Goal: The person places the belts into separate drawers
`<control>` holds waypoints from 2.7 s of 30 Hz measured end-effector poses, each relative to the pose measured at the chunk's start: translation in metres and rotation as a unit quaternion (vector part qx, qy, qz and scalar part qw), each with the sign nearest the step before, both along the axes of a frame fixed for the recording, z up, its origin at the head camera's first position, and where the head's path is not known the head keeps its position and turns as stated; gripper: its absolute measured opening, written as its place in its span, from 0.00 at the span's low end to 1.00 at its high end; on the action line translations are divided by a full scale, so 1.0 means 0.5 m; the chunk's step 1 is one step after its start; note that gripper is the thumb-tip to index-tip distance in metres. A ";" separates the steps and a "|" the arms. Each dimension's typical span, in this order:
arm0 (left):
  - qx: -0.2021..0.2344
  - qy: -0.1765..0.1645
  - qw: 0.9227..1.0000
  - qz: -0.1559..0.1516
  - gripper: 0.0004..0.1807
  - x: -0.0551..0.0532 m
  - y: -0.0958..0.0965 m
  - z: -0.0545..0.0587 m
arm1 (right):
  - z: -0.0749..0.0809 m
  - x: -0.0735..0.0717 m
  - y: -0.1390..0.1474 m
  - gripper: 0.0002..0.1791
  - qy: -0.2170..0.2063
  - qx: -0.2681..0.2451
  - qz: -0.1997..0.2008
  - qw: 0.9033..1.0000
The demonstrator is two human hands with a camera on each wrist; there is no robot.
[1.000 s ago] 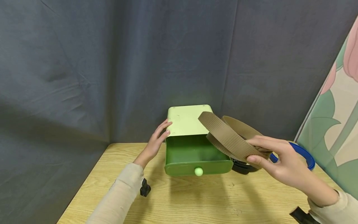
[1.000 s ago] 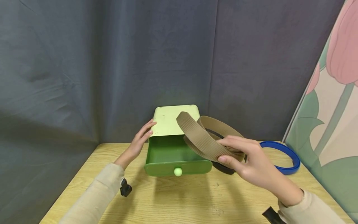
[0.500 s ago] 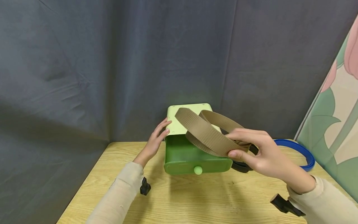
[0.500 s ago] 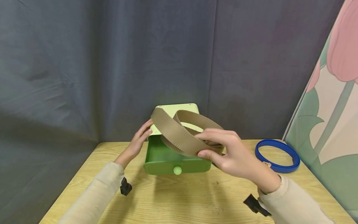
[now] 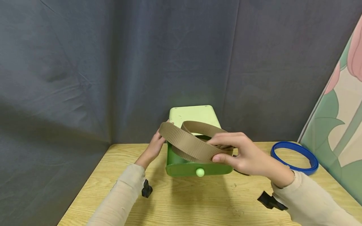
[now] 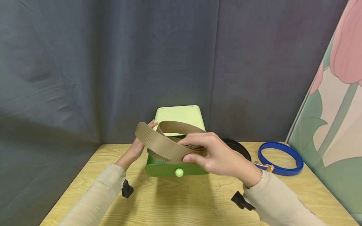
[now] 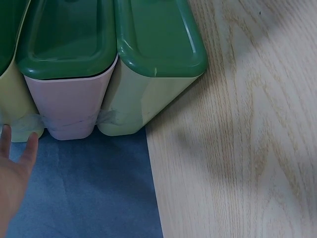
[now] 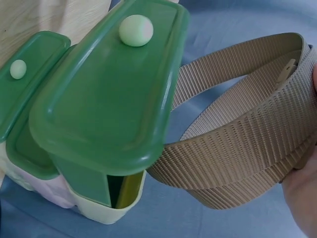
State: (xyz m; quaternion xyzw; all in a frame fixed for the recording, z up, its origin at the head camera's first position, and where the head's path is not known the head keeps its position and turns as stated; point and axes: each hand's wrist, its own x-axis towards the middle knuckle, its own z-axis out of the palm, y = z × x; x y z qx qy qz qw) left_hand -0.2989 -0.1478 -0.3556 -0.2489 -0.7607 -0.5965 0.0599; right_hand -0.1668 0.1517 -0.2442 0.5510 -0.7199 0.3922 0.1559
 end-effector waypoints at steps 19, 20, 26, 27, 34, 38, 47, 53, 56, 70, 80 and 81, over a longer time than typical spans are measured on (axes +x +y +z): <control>-0.008 -0.005 1.000 -0.026 0.26 0.043 0.009 0.056 | -0.026 -0.048 0.004 0.16 -0.077 0.057 0.005 0.995; -0.010 -0.005 1.000 -0.027 0.26 0.045 0.009 0.057 | -0.027 -0.049 0.005 0.16 -0.087 0.059 0.008 0.994; -0.021 0.004 0.999 -0.027 0.26 0.052 0.007 0.060 | -0.028 -0.055 0.009 0.16 -0.129 0.068 0.024 0.989; -0.021 0.007 0.999 -0.026 0.26 0.052 0.007 0.059 | -0.028 -0.055 0.010 0.16 -0.132 0.069 0.025 0.989; -0.022 0.011 0.999 -0.027 0.26 0.050 0.008 0.060 | -0.022 -0.054 0.013 0.14 -0.161 0.074 0.028 0.984; -0.023 0.009 0.999 -0.028 0.26 0.048 0.008 0.060 | -0.025 -0.058 0.014 0.14 -0.170 0.080 0.022 0.982; -0.021 0.006 0.999 -0.026 0.26 0.049 0.006 0.060 | -0.046 -0.087 0.013 0.14 -0.206 0.098 -0.021 0.973; -0.022 0.008 0.999 -0.022 0.26 0.050 0.006 0.059 | -0.066 -0.102 0.008 0.14 -0.220 0.114 -0.057 0.967; -0.020 0.010 0.999 -0.023 0.26 0.049 0.007 0.059 | -0.071 -0.109 0.009 0.14 -0.211 0.120 -0.069 0.968; -0.031 0.008 0.999 -0.022 0.27 0.052 0.011 0.061 | -0.061 -0.116 0.026 0.10 -0.169 0.088 -0.059 0.980; -0.030 0.010 0.999 -0.023 0.26 0.050 0.011 0.062 | -0.041 -0.116 0.047 0.13 -0.147 0.075 -0.042 0.985; -0.029 0.010 0.999 -0.022 0.26 0.050 0.011 0.062 | -0.040 -0.116 0.048 0.13 -0.147 0.075 -0.040 0.985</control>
